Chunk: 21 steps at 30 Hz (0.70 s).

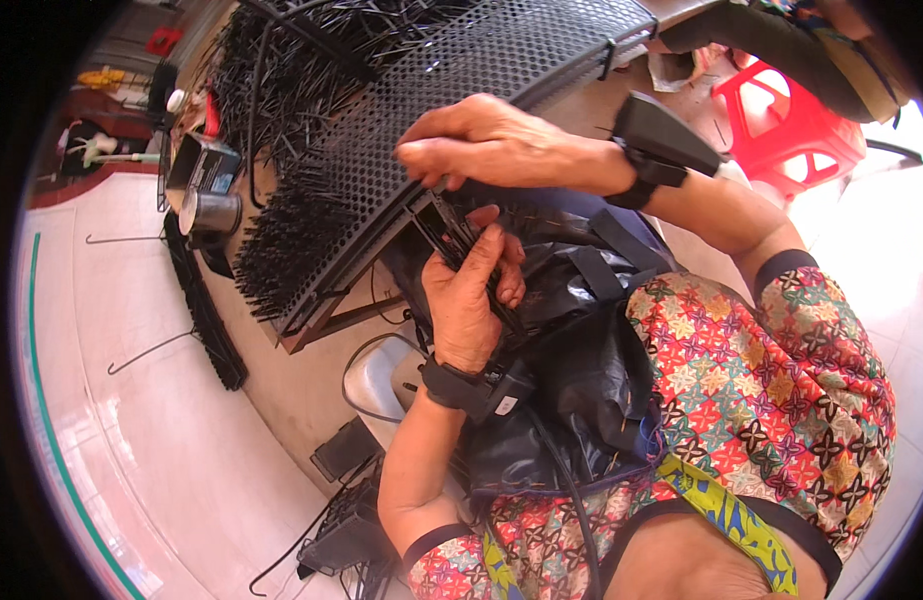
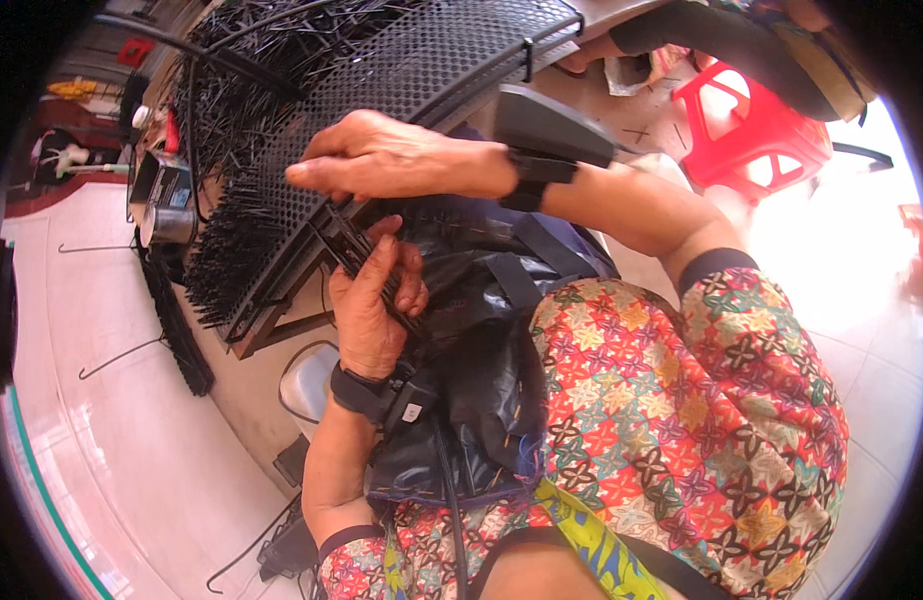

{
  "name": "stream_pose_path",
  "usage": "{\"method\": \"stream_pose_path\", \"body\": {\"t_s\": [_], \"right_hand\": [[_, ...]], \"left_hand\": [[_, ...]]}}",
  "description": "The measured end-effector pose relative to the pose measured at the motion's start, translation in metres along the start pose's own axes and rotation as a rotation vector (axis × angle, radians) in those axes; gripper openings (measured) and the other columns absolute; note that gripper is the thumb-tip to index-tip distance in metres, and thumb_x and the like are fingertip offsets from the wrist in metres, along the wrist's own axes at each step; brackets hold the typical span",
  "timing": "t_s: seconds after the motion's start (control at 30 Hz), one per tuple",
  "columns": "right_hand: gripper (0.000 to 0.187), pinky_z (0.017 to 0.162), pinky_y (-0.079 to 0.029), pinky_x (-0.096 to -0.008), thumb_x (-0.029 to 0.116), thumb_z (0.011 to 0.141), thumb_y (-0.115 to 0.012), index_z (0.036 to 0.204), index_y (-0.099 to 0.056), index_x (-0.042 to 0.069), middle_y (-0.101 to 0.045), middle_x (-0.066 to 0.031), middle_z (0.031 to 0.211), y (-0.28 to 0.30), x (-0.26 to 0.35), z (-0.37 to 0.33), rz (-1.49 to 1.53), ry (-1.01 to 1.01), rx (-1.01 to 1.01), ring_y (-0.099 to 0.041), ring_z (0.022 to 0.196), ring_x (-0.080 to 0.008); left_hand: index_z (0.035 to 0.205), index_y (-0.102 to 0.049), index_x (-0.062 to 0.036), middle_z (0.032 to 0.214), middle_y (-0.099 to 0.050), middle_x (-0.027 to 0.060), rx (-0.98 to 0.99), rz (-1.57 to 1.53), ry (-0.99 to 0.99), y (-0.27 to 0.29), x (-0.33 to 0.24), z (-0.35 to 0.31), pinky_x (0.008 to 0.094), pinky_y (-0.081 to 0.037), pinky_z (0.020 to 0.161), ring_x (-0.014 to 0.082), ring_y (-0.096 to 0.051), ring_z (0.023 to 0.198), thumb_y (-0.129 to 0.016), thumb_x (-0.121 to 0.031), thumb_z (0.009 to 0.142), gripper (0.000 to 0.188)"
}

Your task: The person inserts black plastic bristles one by one into the holes of a perforated broom head. They repeatedly pick bristles from a pile and press them into the head, occasionally adjusting the head's position.

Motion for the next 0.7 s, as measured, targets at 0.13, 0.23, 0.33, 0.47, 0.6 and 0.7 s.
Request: {"method": "stream_pose_path", "body": {"t_s": [0.13, 0.23, 0.33, 0.47, 0.6, 0.7], "right_hand": [[0.059, 0.059, -0.047, -0.0285, 0.053, 0.088, -0.049, 0.084, -0.062, -0.005, -0.061, -0.0085, 0.075, -0.012, -0.009, 0.003, -0.062, -0.099, 0.218, -0.056, 0.068, -0.0141], [0.063, 0.052, -0.044, -0.0322, 0.057, 0.087, -0.047, 0.069, -0.055, -0.003, -0.051, -0.0066, 0.057, -0.02, -0.017, -0.002, -0.172, -0.06, 0.335, -0.052, 0.057, -0.0159], [0.06, 0.053, -0.046, -0.0341, 0.051, 0.09, -0.047, 0.073, -0.06, -0.006, -0.056, -0.0115, 0.058, -0.026, -0.023, -0.011, -0.168, 0.009, 0.437, -0.053, 0.055, -0.0194], [0.054, 0.06, -0.048, -0.0346, 0.045, 0.09, -0.051, 0.086, -0.062, -0.007, -0.062, -0.0168, 0.07, -0.03, -0.029, -0.024, -0.264, 0.063, 0.464, -0.057, 0.064, -0.0205], [0.051, 0.066, -0.05, -0.0304, 0.045, 0.086, -0.057, 0.094, -0.061, -0.005, -0.064, -0.0104, 0.081, -0.022, -0.036, -0.025, 0.032, -0.13, 0.02, -0.06, 0.074, -0.0179], [0.055, 0.059, -0.054, -0.0343, 0.044, 0.086, -0.058, 0.098, -0.056, -0.009, -0.063, -0.0182, 0.081, -0.026, -0.045, -0.027, 0.623, -0.44, -0.154, -0.064, 0.07, -0.0245]], "left_hand": [[0.103, -0.054, -0.0024, 0.074, -0.057, 0.0085, 0.063, -0.013, 0.05, 0.008, 0.005, 0.005, 0.0253, -0.037, 0.045, 0.0112, -0.045, 0.048, -0.061, -0.017, 0.087, 0.022], [0.096, -0.054, -0.0035, 0.073, -0.056, 0.0086, 0.07, -0.007, 0.096, 0.013, 0.01, 0.003, 0.026, -0.038, 0.046, 0.0127, -0.046, 0.049, -0.062, -0.016, 0.085, 0.018], [0.093, -0.053, -0.0038, 0.071, -0.055, 0.0082, 0.076, -0.019, 0.137, 0.015, 0.017, 0.001, 0.0261, -0.038, 0.046, 0.0131, -0.046, 0.049, -0.063, -0.015, 0.085, 0.017], [0.089, -0.052, -0.0042, 0.067, -0.051, 0.0065, 0.049, 0.01, 0.113, 0.021, 0.018, -0.001, 0.0256, -0.036, 0.044, 0.0125, -0.043, 0.046, -0.063, -0.017, 0.085, 0.017], [0.094, -0.054, -0.0043, 0.065, -0.049, 0.0018, -0.008, -0.02, -0.023, 0.03, -0.002, 0.006, 0.0243, -0.033, 0.041, 0.009, -0.038, 0.044, -0.059, -0.021, 0.088, 0.018], [0.107, -0.052, -0.0053, 0.07, -0.051, 0.0018, -0.107, -0.135, -0.134, 0.032, -0.024, 0.02, 0.0234, -0.033, 0.042, 0.0078, -0.038, 0.045, -0.056, -0.02, 0.09, 0.023]]}}
Point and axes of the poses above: each hand's wrist, its own z-axis towards the middle knuckle, its own y-axis out of the back of the hand, x = y × z, the point moved 1 cm from there along z, towards the middle knuckle
